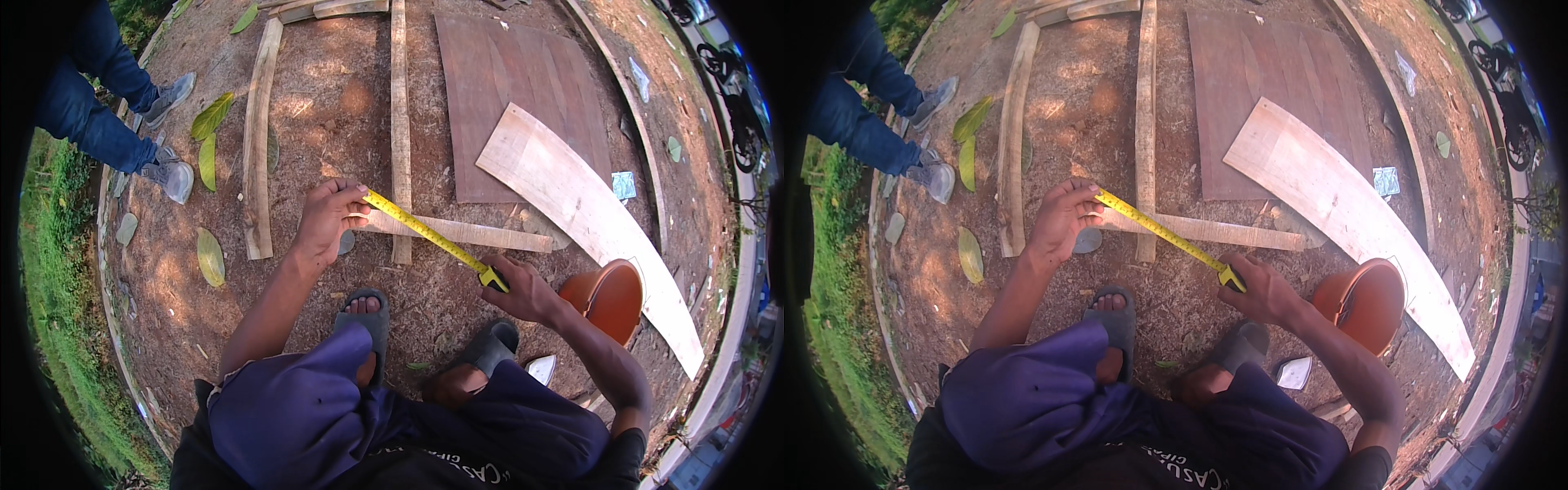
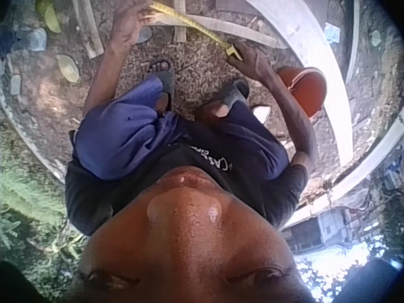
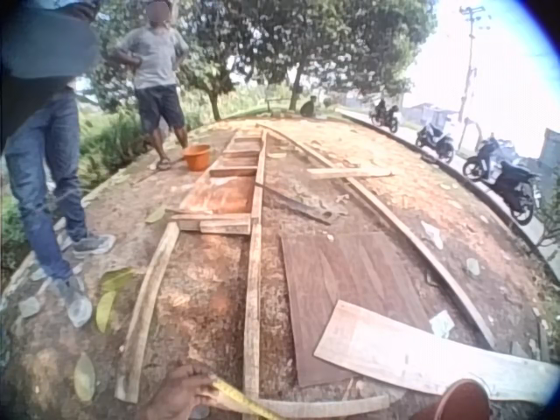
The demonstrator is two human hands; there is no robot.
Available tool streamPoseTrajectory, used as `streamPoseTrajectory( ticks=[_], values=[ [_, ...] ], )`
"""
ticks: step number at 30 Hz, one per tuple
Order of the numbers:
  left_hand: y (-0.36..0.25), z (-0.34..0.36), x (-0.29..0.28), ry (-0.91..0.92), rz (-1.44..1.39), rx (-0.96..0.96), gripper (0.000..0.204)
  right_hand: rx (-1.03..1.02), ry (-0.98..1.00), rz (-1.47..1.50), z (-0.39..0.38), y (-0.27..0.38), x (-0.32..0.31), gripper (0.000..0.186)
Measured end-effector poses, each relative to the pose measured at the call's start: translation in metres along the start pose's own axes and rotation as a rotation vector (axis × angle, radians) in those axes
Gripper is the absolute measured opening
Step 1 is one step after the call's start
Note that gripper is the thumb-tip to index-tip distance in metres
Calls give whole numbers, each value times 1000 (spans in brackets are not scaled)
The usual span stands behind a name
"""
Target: The person uses a hand saw to cut a wooden plank that is part of a larger wooden frame on the ground. They measure the wood with a tape measure, mark it, and then saw through it. The person handles the saw and tape measure directly.
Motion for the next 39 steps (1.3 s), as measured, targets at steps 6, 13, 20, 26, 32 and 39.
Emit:
streamPoseTrajectory(
  ticks=[6, 13, 20, 26, 32, 39],
  values=[
    [1, 0, 1, 8, -1, -1, 16, -25, -8, -9, -1, 1, -1, 52],
    [-1, 2, 1, 8, 21, 6, 17, -55, -21, 1, -2, 3, 0, 51],
    [4, 2, 3, 21, 11, -3, 17, -48, -16, -16, -1, 9, -2, 50],
    [-5, -3, 8, 104, 61, 1, 26, -66, -35, 0, 0, 9, -3, 54],
    [-23, 6, -18, -70, 290, 162, 41, 105, -43, -101, -1, -9, -3, 61],
    [-23, 5, -17, 41, 849, 196, 65, 73, -43, -158, -1, -13, -2, 56]
  ],
)
Point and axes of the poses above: each hand's wrist, its own z-axis towards the middle knuckle, its own x-axis out of the palm, y = z × x, the point moved 9 cm from there along z, towards the middle knuckle, and after that the axes turned 15 degrees about z, right-handed, at the moved point
